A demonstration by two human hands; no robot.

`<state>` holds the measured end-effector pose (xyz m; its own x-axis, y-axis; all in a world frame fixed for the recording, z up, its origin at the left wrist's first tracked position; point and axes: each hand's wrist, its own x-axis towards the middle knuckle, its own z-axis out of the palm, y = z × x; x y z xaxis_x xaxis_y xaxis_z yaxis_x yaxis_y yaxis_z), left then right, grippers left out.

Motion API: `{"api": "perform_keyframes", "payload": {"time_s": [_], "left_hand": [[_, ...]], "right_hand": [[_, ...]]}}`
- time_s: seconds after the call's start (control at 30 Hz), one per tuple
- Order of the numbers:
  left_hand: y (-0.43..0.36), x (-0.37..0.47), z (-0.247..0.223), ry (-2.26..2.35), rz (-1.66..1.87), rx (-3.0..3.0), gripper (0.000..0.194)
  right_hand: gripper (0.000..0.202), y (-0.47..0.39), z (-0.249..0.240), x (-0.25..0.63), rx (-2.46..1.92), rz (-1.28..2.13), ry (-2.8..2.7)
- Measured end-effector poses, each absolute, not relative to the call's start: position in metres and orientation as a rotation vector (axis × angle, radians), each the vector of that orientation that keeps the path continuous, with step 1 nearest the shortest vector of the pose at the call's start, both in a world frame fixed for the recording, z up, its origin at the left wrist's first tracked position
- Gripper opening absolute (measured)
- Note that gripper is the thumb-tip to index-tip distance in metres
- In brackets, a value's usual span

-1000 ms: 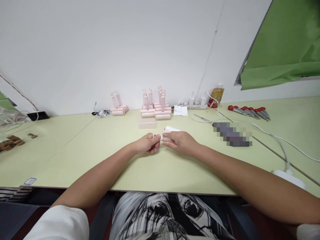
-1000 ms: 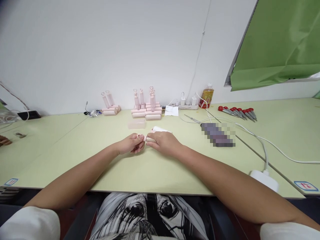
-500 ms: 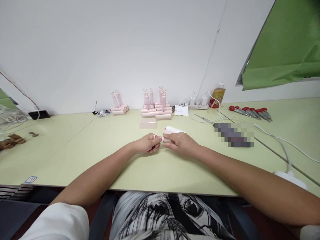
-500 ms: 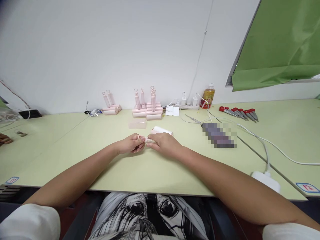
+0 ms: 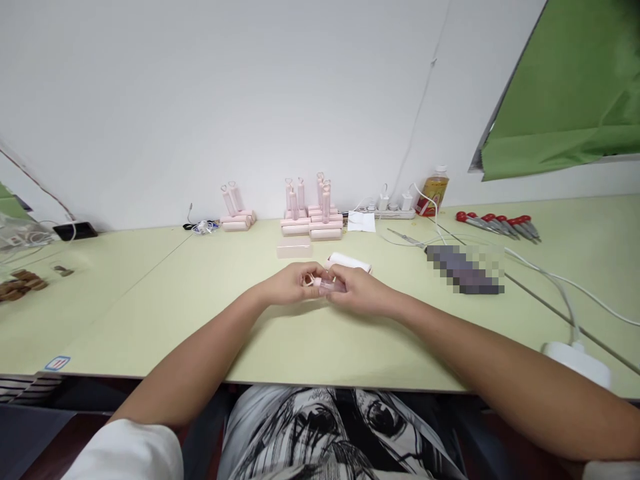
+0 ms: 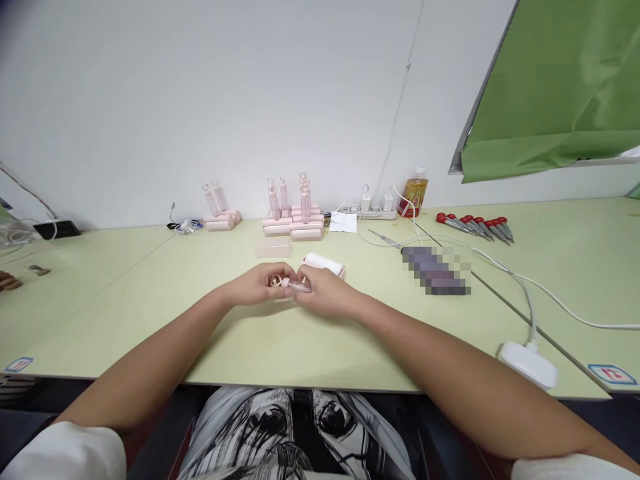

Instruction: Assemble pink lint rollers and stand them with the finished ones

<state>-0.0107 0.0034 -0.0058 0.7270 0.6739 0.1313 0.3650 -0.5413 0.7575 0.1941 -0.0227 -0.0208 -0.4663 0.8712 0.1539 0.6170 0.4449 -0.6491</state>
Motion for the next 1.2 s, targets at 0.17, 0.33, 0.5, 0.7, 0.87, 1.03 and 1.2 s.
{"api": "perform_keyframes", "payload": {"time_s": [0.17,0.33,0.5,0.7,0.87,1.03,1.2], "left_hand": [[0.003,-0.015,-0.004,0.889,0.474,2.327,0.031],[0.015,-0.023,-0.007,1.081,0.363,2.363,0.028],[0.016,-0.027,-0.007,1.187,0.228,2.422,0.025],[0.007,-0.007,-0.013,1.15,0.231,2.666,0.037],[0.005,0.011,-0.026,1.14,0.292,2.752,0.029],[0.004,-0.002,-0.017,1.114,0.521,2.612,0.031],[0.004,-0.013,-0.007,1.149,0.658,2.539,0.033]], "right_hand": [[0.029,-0.007,-0.016,0.209,-1.267,0.667,-2.074],[0.039,0.023,-0.018,0.235,-1.571,0.207,-2.034],[0.06,0.028,-0.029,0.231,-1.745,0.356,-2.182],[0.057,0.023,-0.028,0.229,-1.73,0.43,-2.117],[0.042,0.027,-0.028,0.232,-1.617,0.682,-1.832],[0.031,0.021,-0.019,0.226,-1.429,1.137,-1.486],[0.021,0.009,-0.009,0.219,-1.193,1.436,-1.308]]}}
